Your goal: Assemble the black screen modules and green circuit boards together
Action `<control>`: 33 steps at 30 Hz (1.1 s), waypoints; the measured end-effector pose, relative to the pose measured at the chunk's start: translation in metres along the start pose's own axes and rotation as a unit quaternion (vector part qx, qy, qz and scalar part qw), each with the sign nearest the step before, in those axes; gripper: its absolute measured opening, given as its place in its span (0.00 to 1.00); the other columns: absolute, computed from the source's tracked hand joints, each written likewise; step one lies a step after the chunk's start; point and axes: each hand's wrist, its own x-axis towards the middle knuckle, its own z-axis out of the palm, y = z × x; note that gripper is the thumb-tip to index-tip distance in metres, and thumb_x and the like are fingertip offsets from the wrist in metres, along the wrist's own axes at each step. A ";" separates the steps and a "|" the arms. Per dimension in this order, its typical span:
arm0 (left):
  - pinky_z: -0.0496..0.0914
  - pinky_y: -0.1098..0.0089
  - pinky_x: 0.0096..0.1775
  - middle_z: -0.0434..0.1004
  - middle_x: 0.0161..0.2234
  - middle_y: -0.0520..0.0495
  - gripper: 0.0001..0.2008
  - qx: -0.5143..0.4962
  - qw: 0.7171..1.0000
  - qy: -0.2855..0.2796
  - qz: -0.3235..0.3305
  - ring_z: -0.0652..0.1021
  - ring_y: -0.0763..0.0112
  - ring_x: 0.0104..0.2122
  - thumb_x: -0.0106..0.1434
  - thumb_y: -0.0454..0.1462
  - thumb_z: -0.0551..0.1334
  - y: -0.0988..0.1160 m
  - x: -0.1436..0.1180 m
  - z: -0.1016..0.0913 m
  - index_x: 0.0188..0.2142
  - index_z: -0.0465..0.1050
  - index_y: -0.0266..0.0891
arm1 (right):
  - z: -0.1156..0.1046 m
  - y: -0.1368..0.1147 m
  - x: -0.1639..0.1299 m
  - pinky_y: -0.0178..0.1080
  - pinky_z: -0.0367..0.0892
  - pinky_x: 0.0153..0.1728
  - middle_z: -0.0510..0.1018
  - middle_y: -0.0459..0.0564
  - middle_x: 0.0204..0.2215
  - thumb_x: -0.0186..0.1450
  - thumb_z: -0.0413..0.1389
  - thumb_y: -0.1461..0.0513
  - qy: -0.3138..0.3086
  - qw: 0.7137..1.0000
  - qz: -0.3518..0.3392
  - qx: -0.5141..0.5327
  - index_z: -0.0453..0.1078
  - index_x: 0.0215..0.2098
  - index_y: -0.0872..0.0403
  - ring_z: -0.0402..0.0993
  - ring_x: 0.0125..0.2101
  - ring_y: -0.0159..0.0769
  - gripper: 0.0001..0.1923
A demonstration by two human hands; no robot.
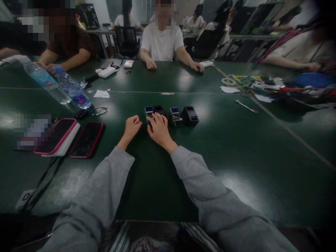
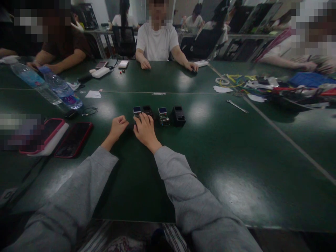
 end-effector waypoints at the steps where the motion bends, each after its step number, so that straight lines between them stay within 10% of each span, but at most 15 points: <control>1: 0.50 0.72 0.28 0.50 0.20 0.58 0.15 0.003 1.000 0.000 0.003 0.55 0.77 0.22 0.50 0.28 0.57 -0.001 0.000 0.000 0.20 0.48 0.41 | 0.001 -0.003 -0.001 0.55 0.48 0.67 0.66 0.62 0.63 0.72 0.48 0.62 -0.012 1.000 -0.015 -0.009 0.66 0.63 0.58 0.53 0.67 0.50 0.22; 8: 0.51 0.72 0.27 0.52 0.19 0.58 0.15 -0.015 1.000 -0.004 0.022 0.56 0.78 0.21 0.53 0.30 0.57 -0.002 0.000 0.000 0.20 0.48 0.41 | 0.004 -0.014 -0.005 0.52 0.48 0.68 0.61 0.61 0.67 0.73 0.49 0.61 -0.038 0.997 -0.071 -0.013 0.60 0.68 0.58 0.50 0.69 0.48 0.26; 16: 0.56 0.73 0.27 0.56 0.20 0.58 0.16 -0.020 1.000 0.005 0.007 0.60 0.78 0.22 0.55 0.29 0.61 0.002 0.001 -0.001 0.21 0.53 0.40 | -0.001 0.003 -0.003 0.59 0.54 0.64 0.57 0.68 0.67 0.73 0.45 0.65 0.036 0.994 0.100 -0.033 0.60 0.66 0.61 0.49 0.68 0.57 0.24; 23: 0.62 0.72 0.31 0.65 0.27 0.55 0.12 -0.034 0.999 0.012 0.033 0.67 0.76 0.26 0.61 0.43 0.68 0.005 0.002 0.003 0.34 0.68 0.41 | 0.003 -0.001 -0.007 0.59 0.51 0.65 0.56 0.70 0.68 0.68 0.50 0.68 -0.007 0.994 0.080 -0.077 0.58 0.67 0.61 0.49 0.68 0.59 0.29; 33: 0.66 0.67 0.36 0.68 0.37 0.48 0.13 0.125 0.986 -0.055 0.092 0.69 0.71 0.33 0.62 0.44 0.69 0.013 -0.004 -0.001 0.45 0.79 0.43 | -0.016 0.021 -0.016 0.60 0.50 0.64 0.55 0.65 0.67 0.73 0.47 0.58 0.092 0.985 0.128 -0.071 0.58 0.67 0.57 0.46 0.69 0.55 0.26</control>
